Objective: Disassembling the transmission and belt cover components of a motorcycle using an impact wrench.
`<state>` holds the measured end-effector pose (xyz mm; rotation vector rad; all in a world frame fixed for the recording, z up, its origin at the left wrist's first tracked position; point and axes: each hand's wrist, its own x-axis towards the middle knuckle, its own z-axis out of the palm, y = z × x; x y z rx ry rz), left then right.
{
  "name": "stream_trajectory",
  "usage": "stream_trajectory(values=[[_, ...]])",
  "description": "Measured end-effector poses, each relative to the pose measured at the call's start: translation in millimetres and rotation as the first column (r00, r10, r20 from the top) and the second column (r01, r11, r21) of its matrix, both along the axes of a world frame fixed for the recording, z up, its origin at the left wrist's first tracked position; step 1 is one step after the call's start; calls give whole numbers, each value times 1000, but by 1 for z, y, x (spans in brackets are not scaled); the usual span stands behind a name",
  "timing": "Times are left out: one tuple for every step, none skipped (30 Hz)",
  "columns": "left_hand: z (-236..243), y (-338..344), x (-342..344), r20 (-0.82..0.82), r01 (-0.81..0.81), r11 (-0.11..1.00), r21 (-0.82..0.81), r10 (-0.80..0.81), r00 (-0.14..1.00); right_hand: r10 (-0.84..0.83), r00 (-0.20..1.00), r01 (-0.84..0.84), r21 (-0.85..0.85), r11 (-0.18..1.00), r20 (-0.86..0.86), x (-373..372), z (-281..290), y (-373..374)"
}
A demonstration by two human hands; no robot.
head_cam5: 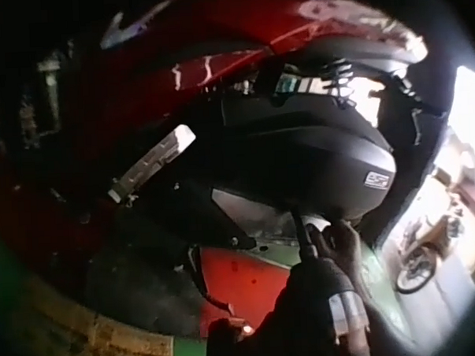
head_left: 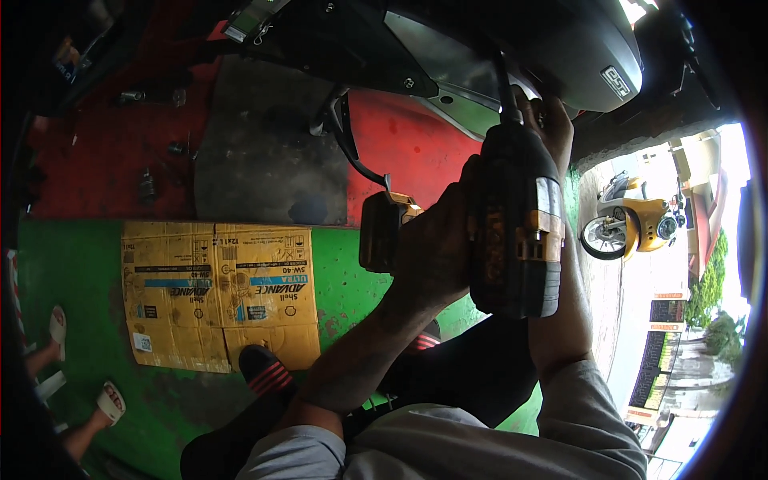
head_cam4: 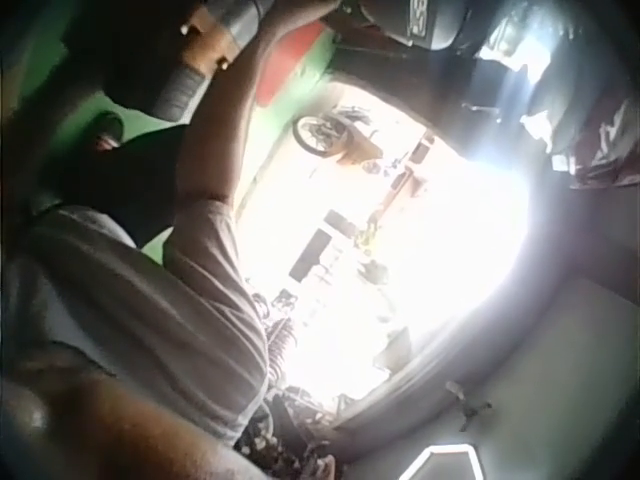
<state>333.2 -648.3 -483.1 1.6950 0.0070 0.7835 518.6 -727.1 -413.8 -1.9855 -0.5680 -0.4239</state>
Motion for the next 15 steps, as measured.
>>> stream_trajectory(values=[[-6, -3, 0, 106, 42, 991, -126, -28, 994, -87, 985, 119, -212, 970, 152, 4, 1, 2], [-4, -5, -1, 108, 48, 991, -124, -34, 994, -121, 978, 153, -194, 969, 171, 12, -7, 3], [0, -6, -3, 140, 33, 990, -135, -14, 990, -129, 976, 163, -192, 968, 177, 20, -11, 4], [5, -7, -6, 172, 19, 989, -148, 6, 985, -125, 944, 192, -204, 960, 305, 27, -15, 3], [7, -3, -9, 171, 17, 990, -141, 7, 985, -108, 901, 213, -210, 954, 421, 26, -16, 10], [11, 2, -13, 147, -67, 998, -19, 69, 987, -144, 898, 272, -266, 925, 416, 23, -15, 12], [12, 5, -16, 131, -147, 984, 106, 132, 982, -147, 898, 271, -260, 927, 415, 21, -17, 18], [11, 4, -20, 140, -142, 984, 109, 126, 982, -152, 865, 296, -242, 924, 478, 21, -16, 20], [7, 0, -25, 86, -13, 999, -41, 17, 996, -158, 827, 321, -223, 921, 539, 21, -14, 21], [5, -2, -27, 49, 111, 974, -195, -103, 993, -166, 821, 330, -217, 919, 545, 22, -11, 20], [2, -3, -27, 48, 114, 975, -191, -107, 993, -190, 819, 364, -235, 901, 542, 19, -11, 24], [-1, -4, -27, 61, 159, 950, -268, -148, 987, -214, 814, 400, -254, 881, 540, 17, -10, 26], [-3, -6, -26, 76, 204, 917, -344, -189, 979, -222, 811, 407, -249, 879, 540, 14, -10, 27], [-5, -6, -27, 93, 247, 876, -415, -229, 969, -254, 832, 411, -242, 879, 493, 4, -5, 34], [-7, -6, -27, 113, 288, 827, -483, -268, 957, -285, 850, 417, -236, 878, 444, -2, -3, 38]])
